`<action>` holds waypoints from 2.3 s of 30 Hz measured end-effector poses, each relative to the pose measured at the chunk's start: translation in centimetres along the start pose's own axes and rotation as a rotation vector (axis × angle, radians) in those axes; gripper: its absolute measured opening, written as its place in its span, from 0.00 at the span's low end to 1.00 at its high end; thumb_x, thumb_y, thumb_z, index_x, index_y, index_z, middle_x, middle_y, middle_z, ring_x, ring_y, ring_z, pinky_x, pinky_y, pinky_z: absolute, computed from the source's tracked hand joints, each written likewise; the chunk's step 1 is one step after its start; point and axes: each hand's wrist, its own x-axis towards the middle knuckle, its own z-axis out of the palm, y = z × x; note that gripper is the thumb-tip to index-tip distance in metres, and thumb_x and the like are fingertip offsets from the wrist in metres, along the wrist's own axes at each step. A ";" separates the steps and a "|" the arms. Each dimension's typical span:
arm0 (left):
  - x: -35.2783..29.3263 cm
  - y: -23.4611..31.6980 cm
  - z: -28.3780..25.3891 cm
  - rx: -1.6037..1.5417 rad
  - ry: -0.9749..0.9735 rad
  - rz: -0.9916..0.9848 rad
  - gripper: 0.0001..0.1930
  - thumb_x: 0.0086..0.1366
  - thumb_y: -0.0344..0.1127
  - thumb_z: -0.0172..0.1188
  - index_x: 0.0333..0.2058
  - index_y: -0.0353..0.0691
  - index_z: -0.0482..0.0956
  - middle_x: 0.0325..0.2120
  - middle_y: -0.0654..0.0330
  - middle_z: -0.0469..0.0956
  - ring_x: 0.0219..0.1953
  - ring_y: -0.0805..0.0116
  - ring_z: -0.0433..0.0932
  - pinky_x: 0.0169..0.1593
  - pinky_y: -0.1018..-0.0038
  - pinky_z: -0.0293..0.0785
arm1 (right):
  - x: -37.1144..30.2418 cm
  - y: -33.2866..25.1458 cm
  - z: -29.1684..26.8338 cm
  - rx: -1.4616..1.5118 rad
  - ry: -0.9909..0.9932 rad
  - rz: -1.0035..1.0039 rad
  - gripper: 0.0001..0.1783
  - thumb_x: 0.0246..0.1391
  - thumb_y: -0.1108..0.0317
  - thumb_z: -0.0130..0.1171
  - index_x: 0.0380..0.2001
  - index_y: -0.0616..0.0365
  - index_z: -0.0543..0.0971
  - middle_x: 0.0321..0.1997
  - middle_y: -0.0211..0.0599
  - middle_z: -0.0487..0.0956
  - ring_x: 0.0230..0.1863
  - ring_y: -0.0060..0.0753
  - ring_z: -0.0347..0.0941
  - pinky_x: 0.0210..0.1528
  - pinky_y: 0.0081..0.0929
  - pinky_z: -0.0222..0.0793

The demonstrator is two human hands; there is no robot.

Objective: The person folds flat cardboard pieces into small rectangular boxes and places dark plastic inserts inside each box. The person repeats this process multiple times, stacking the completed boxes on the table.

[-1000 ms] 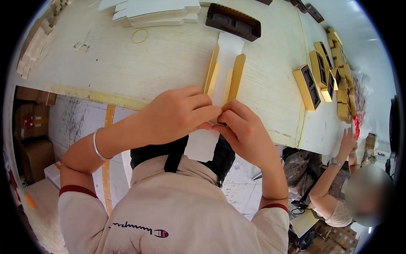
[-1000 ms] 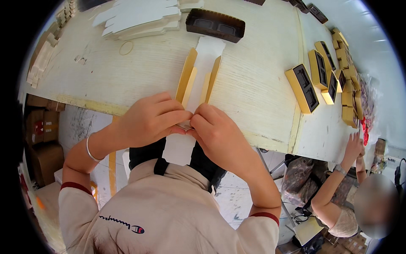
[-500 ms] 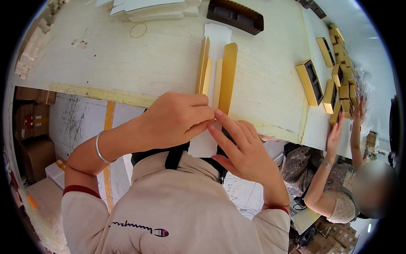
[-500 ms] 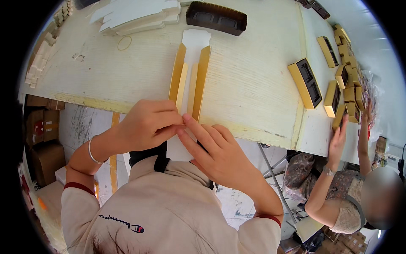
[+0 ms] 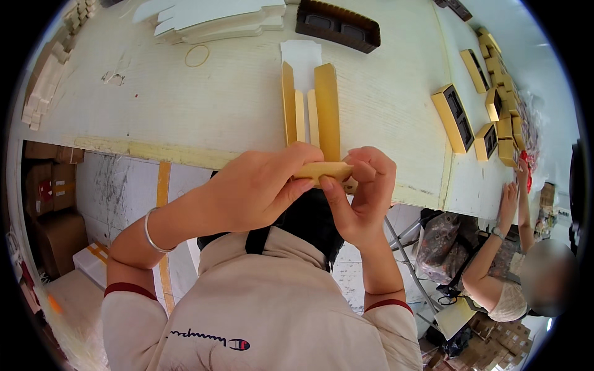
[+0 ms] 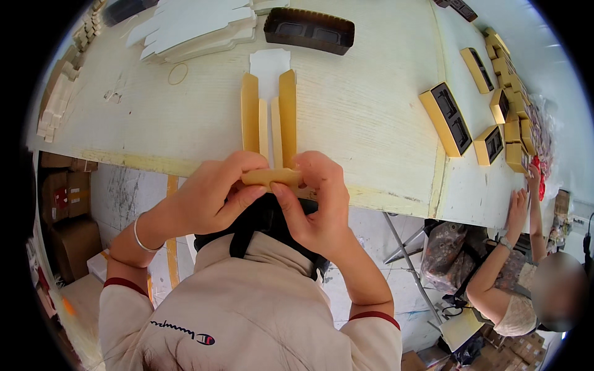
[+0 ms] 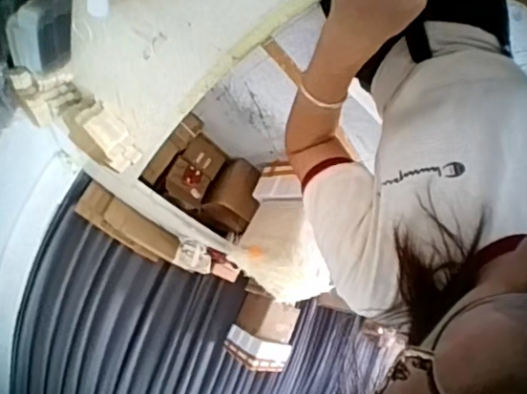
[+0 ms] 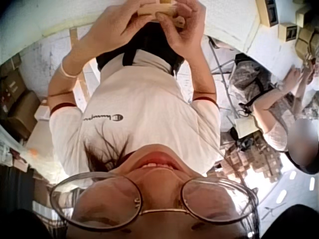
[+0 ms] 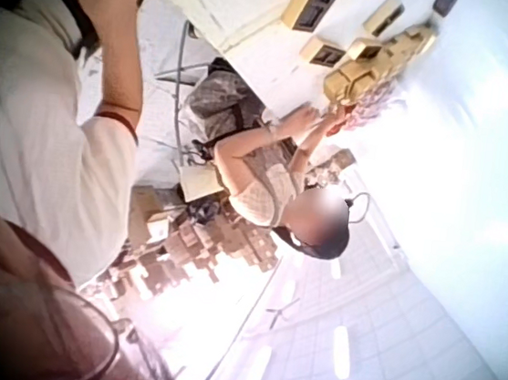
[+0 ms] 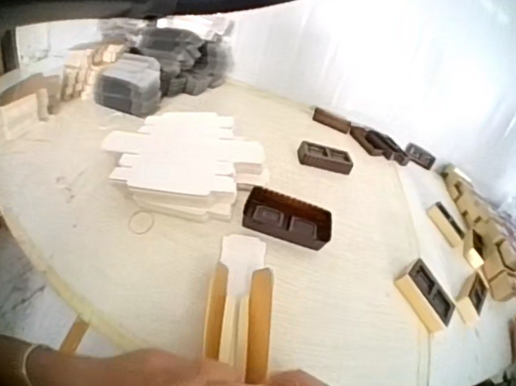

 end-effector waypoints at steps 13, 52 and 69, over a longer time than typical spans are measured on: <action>0.0 1.4 0.8 0.139 0.149 -0.121 0.12 0.58 0.22 0.59 0.41 0.33 0.71 0.47 0.51 0.69 0.34 0.63 0.76 0.35 0.71 0.74 | 0.9 -0.4 -0.8 -0.836 -0.161 -0.592 0.18 0.38 0.73 0.63 0.38 0.63 0.78 0.37 0.34 0.71 0.32 0.31 0.66 0.30 0.26 0.61; 1.0 1.0 -0.4 0.554 -0.021 0.058 0.07 0.51 0.27 0.63 0.24 0.38 0.71 0.23 0.59 0.67 0.23 0.60 0.72 0.24 0.68 0.67 | 2.7 -2.3 -1.7 -0.667 -0.584 -0.261 0.15 0.37 0.73 0.62 0.34 0.59 0.76 0.35 0.33 0.72 0.28 0.31 0.64 0.29 0.29 0.61; 0.5 0.1 -3.4 1.064 0.160 0.321 0.09 0.45 0.34 0.66 0.25 0.38 0.76 0.46 0.64 0.74 0.50 0.58 0.67 0.48 0.61 0.67 | 2.0 -2.9 -0.9 -0.744 -0.351 -0.384 0.15 0.41 0.68 0.65 0.34 0.60 0.76 0.29 0.32 0.71 0.27 0.32 0.63 0.28 0.26 0.56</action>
